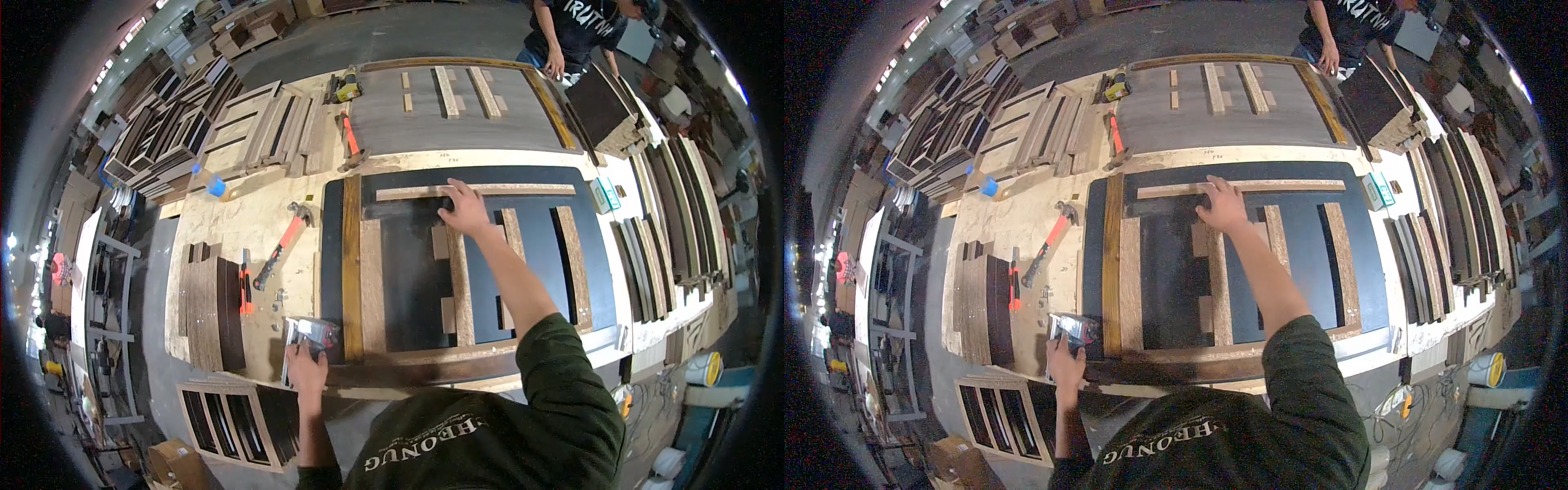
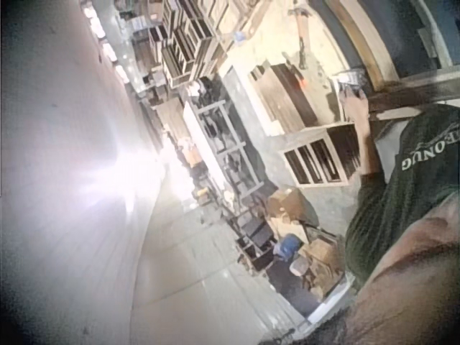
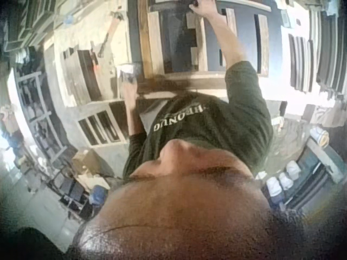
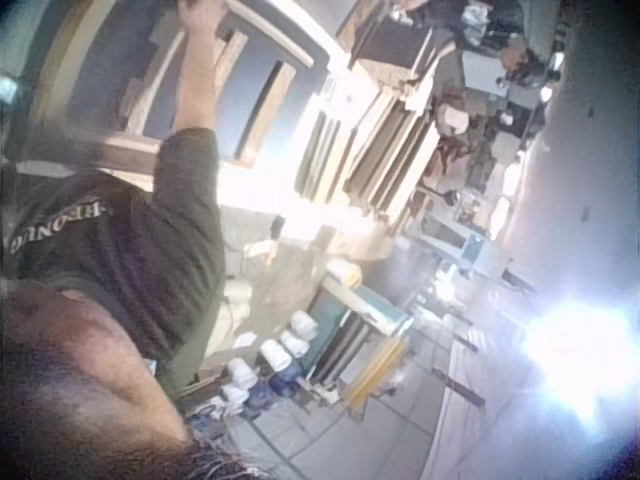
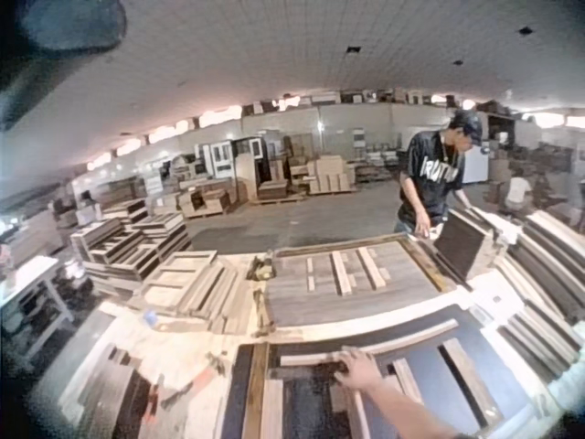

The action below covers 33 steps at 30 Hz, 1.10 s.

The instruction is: Assembling wooden frames using glue and a pneumatic stapler on a workshop bench.

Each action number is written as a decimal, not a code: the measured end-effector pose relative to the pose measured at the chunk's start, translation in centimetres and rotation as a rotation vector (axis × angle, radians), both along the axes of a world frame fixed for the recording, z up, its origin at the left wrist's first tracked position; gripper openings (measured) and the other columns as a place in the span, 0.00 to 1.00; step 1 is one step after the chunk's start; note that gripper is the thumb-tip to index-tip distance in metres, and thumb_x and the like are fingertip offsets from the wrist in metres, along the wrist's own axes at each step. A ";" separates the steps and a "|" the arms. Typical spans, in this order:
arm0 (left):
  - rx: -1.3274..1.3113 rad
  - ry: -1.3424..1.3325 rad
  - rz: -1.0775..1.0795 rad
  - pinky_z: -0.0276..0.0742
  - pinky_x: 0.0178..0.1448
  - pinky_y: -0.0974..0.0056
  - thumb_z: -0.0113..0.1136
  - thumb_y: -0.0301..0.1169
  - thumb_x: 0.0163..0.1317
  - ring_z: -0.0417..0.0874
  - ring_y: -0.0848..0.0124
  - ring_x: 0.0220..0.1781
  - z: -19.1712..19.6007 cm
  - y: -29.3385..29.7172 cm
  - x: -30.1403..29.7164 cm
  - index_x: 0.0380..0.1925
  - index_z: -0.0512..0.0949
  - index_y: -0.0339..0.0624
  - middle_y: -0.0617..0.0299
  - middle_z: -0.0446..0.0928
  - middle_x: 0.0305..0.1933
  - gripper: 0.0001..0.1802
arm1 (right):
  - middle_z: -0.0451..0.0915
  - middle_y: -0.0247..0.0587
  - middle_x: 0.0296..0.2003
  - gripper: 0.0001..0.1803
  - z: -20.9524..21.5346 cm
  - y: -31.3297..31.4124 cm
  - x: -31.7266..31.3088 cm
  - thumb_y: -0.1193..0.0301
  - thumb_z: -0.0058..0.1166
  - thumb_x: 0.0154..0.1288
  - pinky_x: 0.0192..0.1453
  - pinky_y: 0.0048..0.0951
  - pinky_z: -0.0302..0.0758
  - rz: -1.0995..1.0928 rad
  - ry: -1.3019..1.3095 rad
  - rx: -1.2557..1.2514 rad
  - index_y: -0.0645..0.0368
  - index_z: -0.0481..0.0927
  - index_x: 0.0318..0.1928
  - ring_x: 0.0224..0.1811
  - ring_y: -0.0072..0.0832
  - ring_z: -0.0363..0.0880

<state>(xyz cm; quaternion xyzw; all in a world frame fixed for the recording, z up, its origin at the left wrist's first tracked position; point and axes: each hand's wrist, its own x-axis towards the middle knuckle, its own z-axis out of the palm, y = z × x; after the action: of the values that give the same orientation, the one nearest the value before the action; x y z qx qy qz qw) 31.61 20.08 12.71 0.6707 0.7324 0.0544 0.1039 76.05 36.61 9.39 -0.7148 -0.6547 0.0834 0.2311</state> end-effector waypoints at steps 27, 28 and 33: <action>0.247 -0.238 -0.042 0.66 0.59 0.47 0.61 0.27 0.47 0.70 0.44 0.56 -0.8 -0.3 -0.3 0.57 0.69 0.38 0.41 0.70 0.56 0.32 | 0.79 0.37 0.43 0.21 -1.9 5.8 -7.9 0.61 0.62 0.45 0.53 0.41 0.75 0.159 0.049 -0.071 0.46 0.81 0.44 0.49 0.39 0.77; 0.246 -0.235 -0.050 0.66 0.59 0.47 0.61 0.27 0.47 0.70 0.44 0.56 -1.4 -0.7 -1.2 0.57 0.69 0.38 0.41 0.70 0.56 0.32 | 0.79 0.37 0.43 0.21 -2.0 5.8 -8.7 0.61 0.62 0.45 0.53 0.41 0.75 0.151 0.053 -0.071 0.46 0.81 0.44 0.49 0.39 0.77; 0.183 -0.191 -0.118 0.65 0.62 0.47 0.60 0.26 0.47 0.67 0.40 0.60 -3.9 -0.4 -1.7 0.66 0.58 0.37 0.37 0.68 0.59 0.42 | 0.77 0.34 0.44 0.23 -2.2 6.0 -12.2 0.58 0.62 0.43 0.58 0.45 0.69 0.059 0.125 -0.047 0.43 0.81 0.45 0.52 0.37 0.73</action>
<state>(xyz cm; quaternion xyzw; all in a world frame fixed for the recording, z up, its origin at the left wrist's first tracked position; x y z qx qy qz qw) 29.88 19.65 8.85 0.7111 0.6703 0.1786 0.1146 63.88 42.65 7.16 -0.6939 -0.6576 0.1497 0.2522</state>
